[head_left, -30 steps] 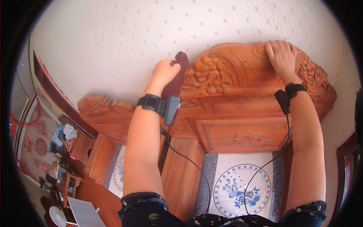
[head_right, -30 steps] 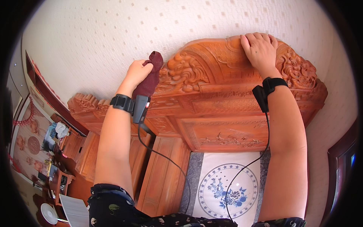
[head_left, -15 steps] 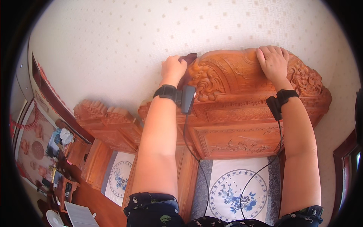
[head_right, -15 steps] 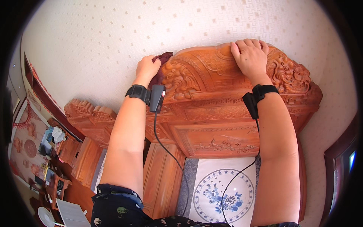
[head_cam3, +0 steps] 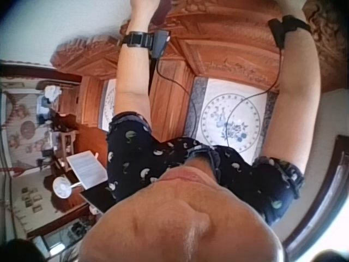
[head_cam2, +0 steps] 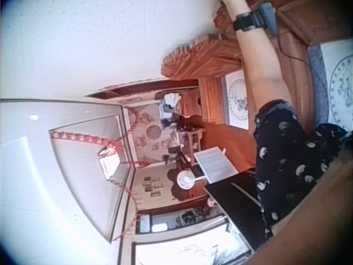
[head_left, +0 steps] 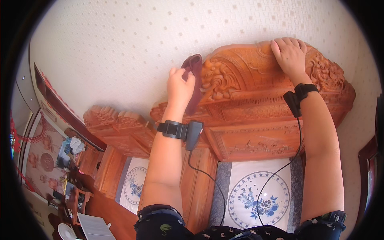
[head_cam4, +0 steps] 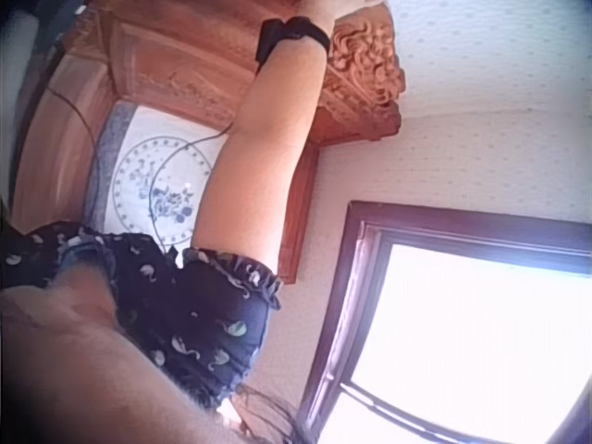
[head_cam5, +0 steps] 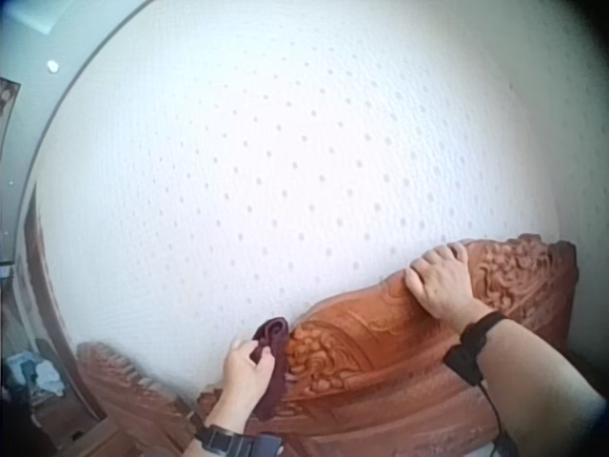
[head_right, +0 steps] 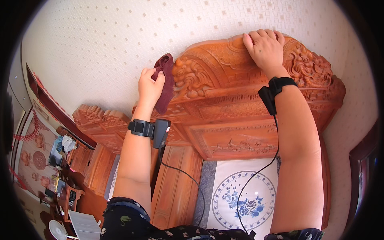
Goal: The person wipes the top and side edges of a wooden bed frame with a cloth.
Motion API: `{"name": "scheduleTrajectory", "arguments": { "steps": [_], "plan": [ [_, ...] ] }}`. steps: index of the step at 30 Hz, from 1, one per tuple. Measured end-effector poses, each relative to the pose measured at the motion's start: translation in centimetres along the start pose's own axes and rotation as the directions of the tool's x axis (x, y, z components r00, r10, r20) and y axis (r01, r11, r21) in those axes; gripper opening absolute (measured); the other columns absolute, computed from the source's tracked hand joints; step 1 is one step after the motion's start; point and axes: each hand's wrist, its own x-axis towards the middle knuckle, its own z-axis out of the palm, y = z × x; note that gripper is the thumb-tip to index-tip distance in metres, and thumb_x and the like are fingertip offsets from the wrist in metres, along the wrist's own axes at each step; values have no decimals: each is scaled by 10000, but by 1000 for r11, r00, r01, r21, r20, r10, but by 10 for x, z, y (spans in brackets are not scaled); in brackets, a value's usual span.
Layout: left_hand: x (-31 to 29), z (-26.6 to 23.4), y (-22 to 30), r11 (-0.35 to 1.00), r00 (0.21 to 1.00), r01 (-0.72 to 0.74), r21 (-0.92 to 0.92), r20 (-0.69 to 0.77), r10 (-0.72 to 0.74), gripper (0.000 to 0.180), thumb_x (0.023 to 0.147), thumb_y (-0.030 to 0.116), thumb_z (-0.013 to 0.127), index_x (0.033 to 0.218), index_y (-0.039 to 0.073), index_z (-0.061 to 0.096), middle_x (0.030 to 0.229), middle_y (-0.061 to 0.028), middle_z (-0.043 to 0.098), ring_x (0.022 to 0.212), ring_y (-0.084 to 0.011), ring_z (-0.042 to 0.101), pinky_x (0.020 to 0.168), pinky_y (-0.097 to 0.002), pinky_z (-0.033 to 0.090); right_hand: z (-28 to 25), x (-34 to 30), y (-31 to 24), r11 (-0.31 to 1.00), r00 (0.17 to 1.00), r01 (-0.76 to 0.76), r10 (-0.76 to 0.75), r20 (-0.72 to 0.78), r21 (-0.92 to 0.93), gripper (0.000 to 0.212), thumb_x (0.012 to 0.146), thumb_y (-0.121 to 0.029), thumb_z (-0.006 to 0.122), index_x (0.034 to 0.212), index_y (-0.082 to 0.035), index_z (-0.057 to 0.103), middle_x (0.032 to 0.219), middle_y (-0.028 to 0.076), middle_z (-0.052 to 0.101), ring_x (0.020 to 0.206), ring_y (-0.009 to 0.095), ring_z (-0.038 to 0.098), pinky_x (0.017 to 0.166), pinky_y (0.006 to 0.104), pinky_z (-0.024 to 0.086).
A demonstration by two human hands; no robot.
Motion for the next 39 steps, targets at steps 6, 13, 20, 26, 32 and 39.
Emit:
{"name": "scheduleTrajectory", "arguments": {
  "steps": [6,13,20,26,32,39],
  "plan": [
    [28,-23,3,522,892,415,-745,222,-393,319,870,188,524,1064,-64,543,922,-108,606,784,-126,572,674,-238,465,-3,-3,2,1000,999,-14,14,39,-3,308,880,-353,407,859,-142,630,877,-5,608,954,188,514,927,393,280],
    [75,40,18,979,956,121,-162,286,-71,351,796,310,529,1009,45,614,1011,-194,597,967,-334,562,827,-361,445,-12,-1,-9,1000,997,-22,21,72,8,308,880,-349,397,872,-144,626,898,-2,611,966,189,512,943,403,266],
    [45,30,24,982,998,-17,-188,55,28,303,765,201,582,949,-40,600,938,-172,595,860,-285,580,770,-321,444,-22,10,-19,983,947,-51,103,304,-176,302,872,-352,411,835,-148,630,880,6,613,948,189,517,931,390,278],
    [21,-4,16,829,981,188,-527,141,-133,282,786,174,583,956,-51,589,909,-135,609,820,-198,580,714,-283,458,-10,3,-3,1000,999,-19,19,27,3,287,866,-340,424,851,-147,636,875,-5,614,943,186,516,934,385,276],
    [45,9,33,614,970,213,-760,87,-229,274,872,154,526,1072,-32,536,975,-107,591,806,-151,584,674,-249,494,-7,-2,-2,999,996,-39,39,75,2,302,871,-353,408,875,-151,632,905,-3,613,980,186,506,953,402,259],
    [15,33,49,936,976,-193,-295,-160,151,241,690,93,638,927,49,631,903,-104,546,844,-253,535,763,-325,445,-9,0,-12,1000,994,-9,12,110,-28,294,872,-349,397,897,-166,625,936,-25,617,980,180,510,947,388,261]
  ]
}}
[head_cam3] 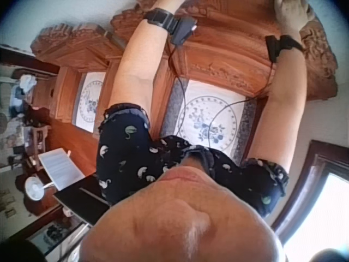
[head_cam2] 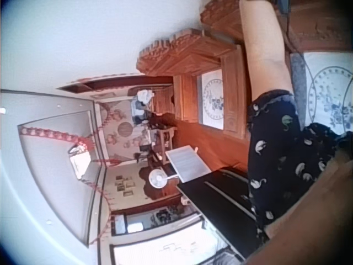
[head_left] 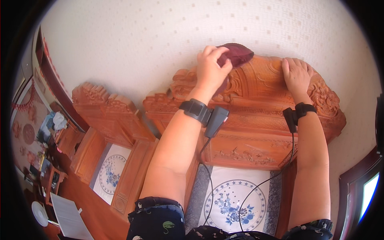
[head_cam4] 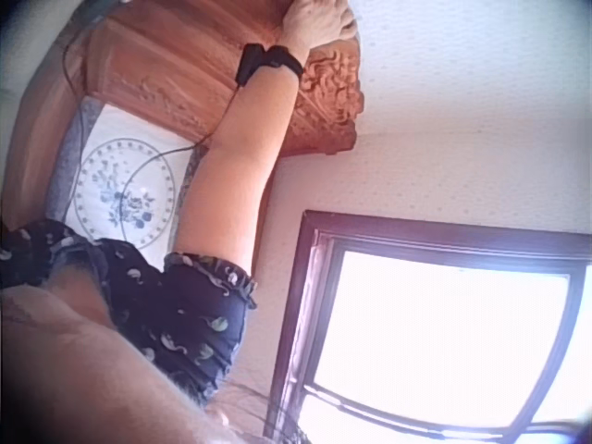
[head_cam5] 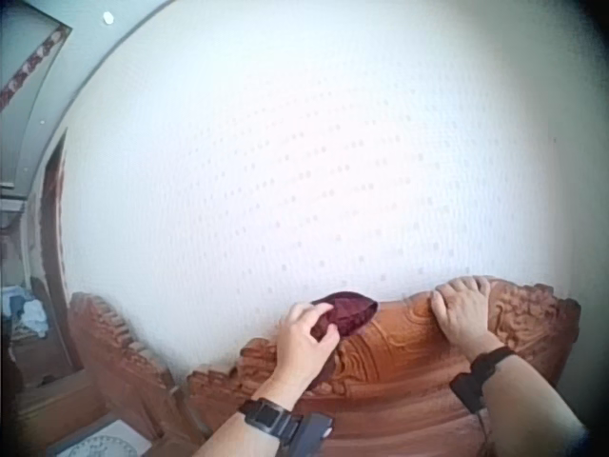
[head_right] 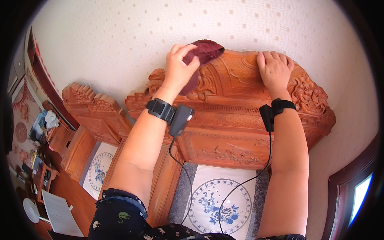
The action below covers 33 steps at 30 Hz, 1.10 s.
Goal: The person wipes the top and side edges of a wooden bed frame with a cloth.
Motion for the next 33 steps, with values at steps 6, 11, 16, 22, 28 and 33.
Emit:
{"name": "scheduleTrajectory", "arguments": {
  "steps": [6,11,16,22,28,33],
  "plan": [
    [-64,-42,-6,999,975,-34,-14,219,36,222,690,74,610,911,85,627,894,-52,543,906,-233,485,814,-338,414,1,11,9,997,979,-73,74,192,-11,378,890,-400,322,1003,-191,616,1082,11,576,1071,196,471,1009,404,192],
    [-38,-126,-57,995,978,86,53,-194,-74,225,746,113,597,951,21,614,886,-111,563,834,-239,552,749,-315,450,11,27,-40,973,973,-193,174,149,123,428,887,-397,288,1073,-180,607,1168,83,534,1100,233,484,1036,473,157],
    [3,-135,-103,989,940,110,102,-335,-70,198,753,140,594,895,8,636,901,-139,596,803,-270,579,730,-324,462,18,30,-81,996,977,-67,77,201,-56,499,877,-339,252,745,-115,678,672,113,634,780,245,596,919,409,318],
    [5,-62,-102,915,940,-119,386,340,-21,145,753,121,571,863,66,647,888,-95,612,903,-298,520,790,-388,442,13,31,-86,991,972,-93,112,208,-97,474,857,-292,257,646,-99,634,659,99,625,696,261,560,807,396,353],
    [13,-75,-73,872,860,39,487,429,-278,71,787,7,503,799,-1,572,916,-90,530,923,-294,479,757,-359,455,18,30,-86,996,984,-83,89,154,-45,453,846,-288,272,659,-101,639,664,102,623,716,263,565,804,401,351],
    [-6,-81,-71,861,865,-28,507,445,-234,74,789,14,501,767,-28,558,914,-67,510,895,-281,469,743,-357,464,18,23,-87,996,995,-65,70,76,-67,424,842,-301,328,620,-110,636,596,92,606,659,247,578,760,398,373]
  ]
}}
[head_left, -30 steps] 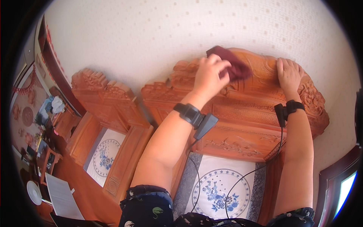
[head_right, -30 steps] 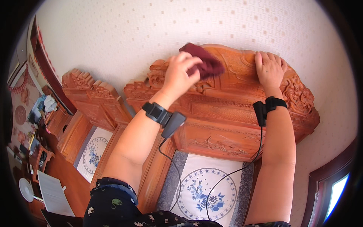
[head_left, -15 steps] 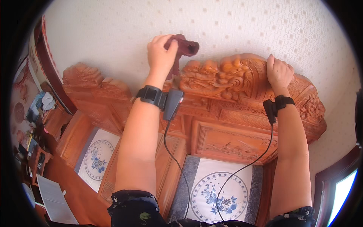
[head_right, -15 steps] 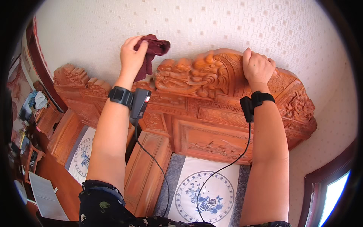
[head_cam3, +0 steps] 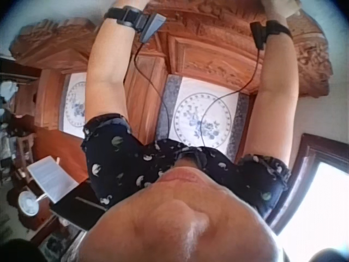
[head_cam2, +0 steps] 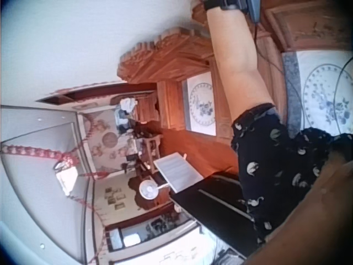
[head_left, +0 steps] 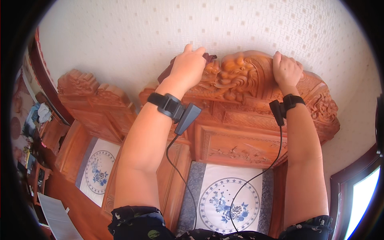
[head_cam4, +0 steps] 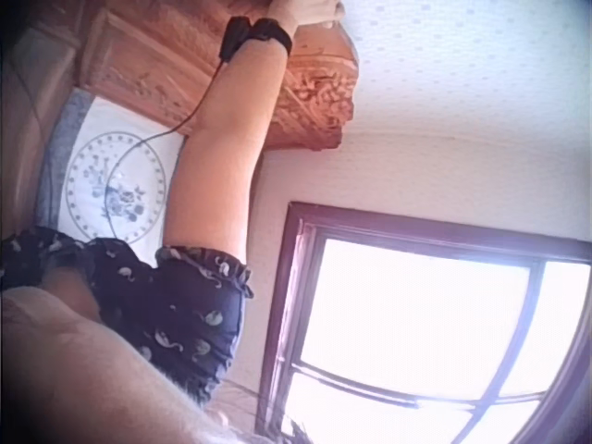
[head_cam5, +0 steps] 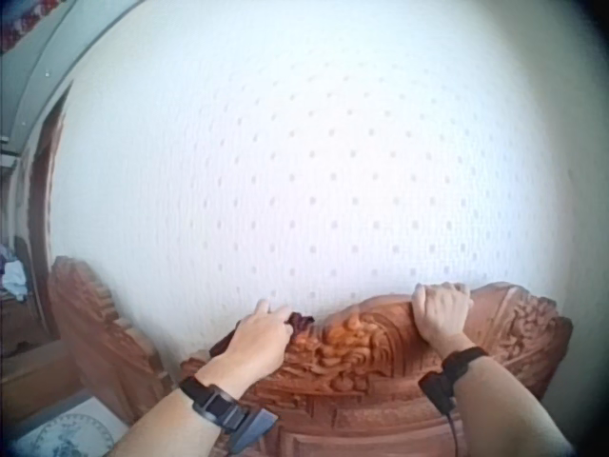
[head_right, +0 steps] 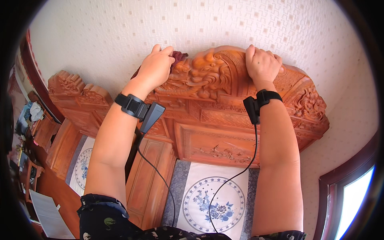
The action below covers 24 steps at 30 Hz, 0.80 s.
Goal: The person wipes the top and side edges of a wooden bed frame with a cloth.
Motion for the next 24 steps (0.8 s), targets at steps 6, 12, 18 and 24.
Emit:
{"name": "scheduleTrajectory", "arguments": {
  "steps": [6,12,18,24],
  "plan": [
    [-23,-13,-1,994,991,-111,17,-75,112,133,778,32,529,871,-8,615,904,-57,515,870,-261,457,771,-342,463,11,5,11,989,983,134,-125,-134,56,440,872,-359,329,678,-124,646,650,58,630,699,228,592,789,412,375],
    [-39,-18,-2,983,983,-166,-83,-86,159,189,751,69,546,910,14,631,870,-93,554,826,-284,502,735,-351,459,-30,-1,20,888,922,299,-174,-345,350,293,884,-267,396,827,-121,644,838,70,638,782,182,588,820,411,383],
    [-38,-39,-49,851,874,38,-524,-396,-283,260,777,192,569,942,1,630,939,-151,603,856,-274,588,777,-330,452,-211,-127,-19,39,901,-47,-430,59,998,80,797,-93,523,775,-51,588,912,80,593,905,187,533,802,326,427],
    [29,-5,8,969,851,-188,-162,-519,78,247,778,209,565,989,106,641,1059,-102,564,979,-288,515,841,-380,421,-313,-162,-25,-690,926,-361,-348,149,627,102,838,-228,554,857,-142,605,1007,138,502,1086,279,427,969,464,305]
  ]
}}
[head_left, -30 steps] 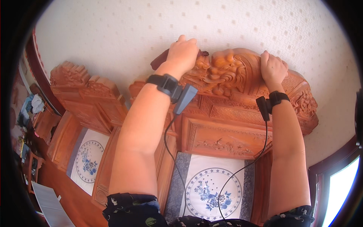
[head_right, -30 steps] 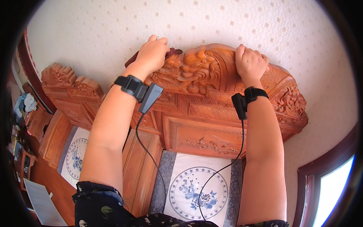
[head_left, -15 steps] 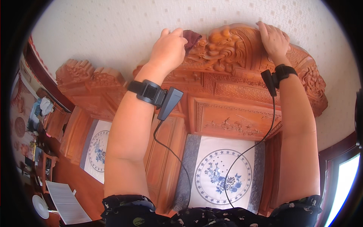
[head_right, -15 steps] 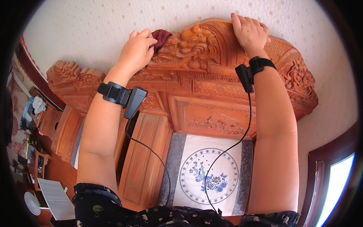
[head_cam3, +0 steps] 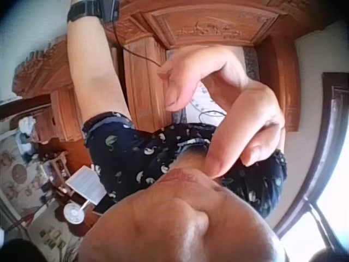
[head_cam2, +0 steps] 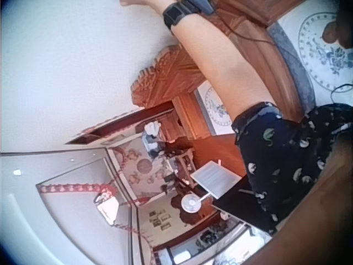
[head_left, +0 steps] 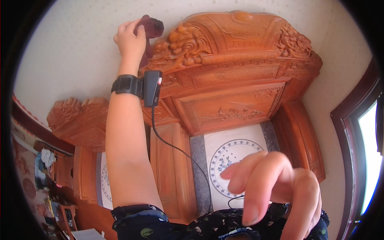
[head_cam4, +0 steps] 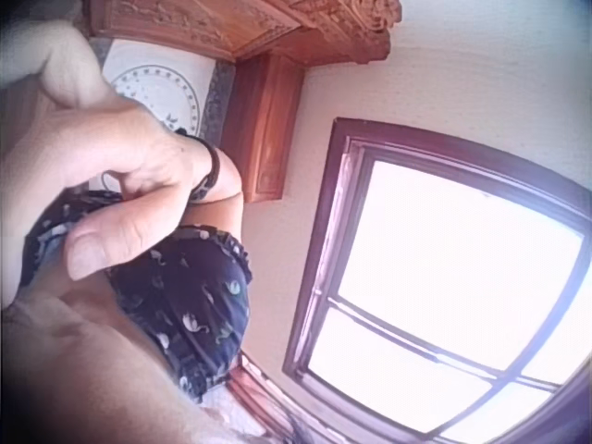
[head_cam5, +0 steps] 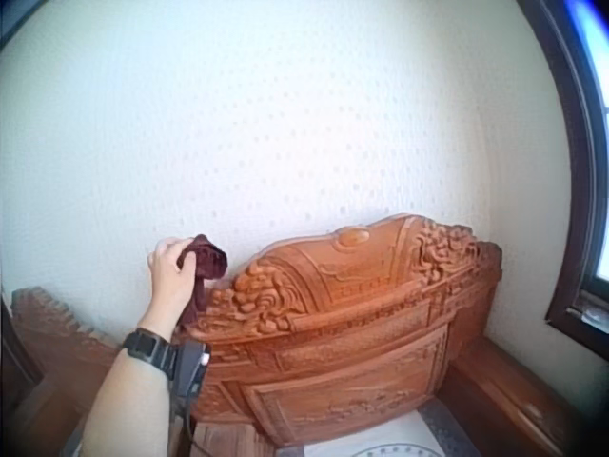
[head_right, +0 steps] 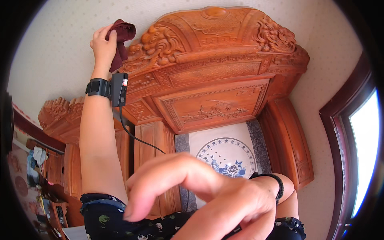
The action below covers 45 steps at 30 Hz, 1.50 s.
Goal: The person wipes the top and side edges of a wooden bed frame with a cloth.
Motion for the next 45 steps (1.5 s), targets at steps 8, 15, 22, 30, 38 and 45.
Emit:
{"name": "scheduleTrajectory", "arguments": {
  "steps": [8,15,22,30,38,45],
  "plan": [
    [-2,40,11,905,830,45,424,488,-270,401,796,207,469,1193,225,525,1250,7,448,1143,-302,373,930,-423,374,27,-24,8,914,988,142,-110,-104,381,261,861,-300,485,905,-94,638,1149,208,410,1024,319,428,907,424,313],
    [-17,21,-11,930,837,-245,273,544,61,378,733,101,499,1096,134,598,1120,-48,524,998,-316,471,918,-364,358,37,-43,5,923,982,186,-171,-74,337,230,844,-257,476,915,-91,619,1161,193,405,1038,298,422,913,405,307],
    [-56,-15,13,947,745,-312,76,639,194,337,704,-12,489,1003,74,617,1057,-78,541,944,-288,500,870,-369,378,26,-57,-11,988,998,55,-54,-11,145,207,827,-214,467,926,-89,600,1173,178,401,1052,276,415,918,386,302],
    [-87,-33,-8,969,881,237,-74,437,-182,334,788,81,463,1095,116,591,1126,-118,556,1056,-252,513,905,-304,383,-2,-58,-33,991,990,133,-131,-60,30,194,808,-165,457,939,-87,578,1187,160,396,1068,252,407,924,365,296],
    [-10,3,-37,985,988,-151,85,-20,153,331,810,168,482,1123,224,574,1079,-89,579,1011,-258,530,896,-345,404,-10,-44,-30,961,961,274,-271,-65,47,198,789,-116,447,951,-84,556,1201,142,391,1084,228,400,930,343,289],
    [4,64,-36,869,849,-125,479,505,-156,394,794,170,412,1166,230,525,1186,1,509,1037,-323,493,901,-441,395,-23,-47,-33,955,952,289,-279,-123,68,214,772,-72,439,962,-82,537,1213,127,387,1098,206,393,935,325,284]
  ]
}}
